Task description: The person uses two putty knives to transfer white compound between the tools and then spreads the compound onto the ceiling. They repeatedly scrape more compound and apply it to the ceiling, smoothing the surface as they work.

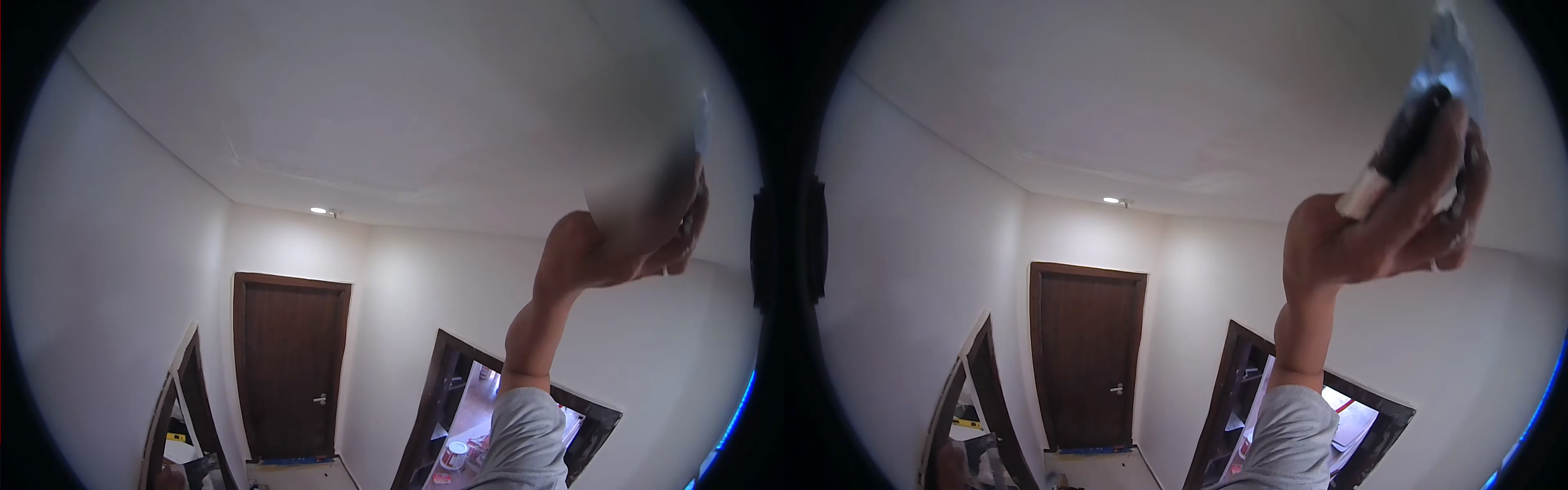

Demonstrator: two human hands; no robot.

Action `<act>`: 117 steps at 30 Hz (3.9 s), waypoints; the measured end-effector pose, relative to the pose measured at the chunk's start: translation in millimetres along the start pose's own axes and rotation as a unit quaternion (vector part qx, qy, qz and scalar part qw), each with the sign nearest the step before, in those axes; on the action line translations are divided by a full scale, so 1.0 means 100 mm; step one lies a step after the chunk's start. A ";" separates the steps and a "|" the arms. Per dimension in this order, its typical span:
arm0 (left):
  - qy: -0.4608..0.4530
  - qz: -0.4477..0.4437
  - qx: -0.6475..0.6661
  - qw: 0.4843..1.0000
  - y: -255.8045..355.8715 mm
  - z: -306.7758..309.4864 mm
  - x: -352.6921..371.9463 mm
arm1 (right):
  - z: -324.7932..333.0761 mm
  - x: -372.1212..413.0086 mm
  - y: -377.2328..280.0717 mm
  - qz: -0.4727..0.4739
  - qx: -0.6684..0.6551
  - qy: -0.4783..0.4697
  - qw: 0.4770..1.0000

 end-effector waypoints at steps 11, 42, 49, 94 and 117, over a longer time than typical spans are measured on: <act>0.030 0.034 0.054 0.997 0.11 -0.05 0.09 | -0.17 0.98 -0.42 0.070 -0.084 -0.185 0.977; 0.012 -0.020 -0.069 0.997 0.25 -0.10 0.10 | -0.41 2.46 -0.91 0.015 -0.051 -0.162 0.985; 0.031 -0.134 -0.168 0.976 -0.16 0.01 0.03 | -0.53 3.56 -1.13 0.020 -0.093 -0.215 0.972; 0.059 -0.025 -0.127 0.990 -0.07 0.00 0.08 | -0.23 2.52 -0.70 0.004 -0.088 -0.268 0.959; 0.050 -0.003 -0.141 0.989 -0.21 -0.02 0.00 | 0.24 4.89 -1.34 -0.022 -0.172 -0.559 0.811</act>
Point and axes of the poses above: each hand's wrist, its own x-axis away from the middle knuckle, its own z-axis out of the back of the hand, y = z × x, the point moved 2 cm from there along -x, towards the middle knuckle, and after that the axes turned 12 degrees about -z, right-handed, at the moved point
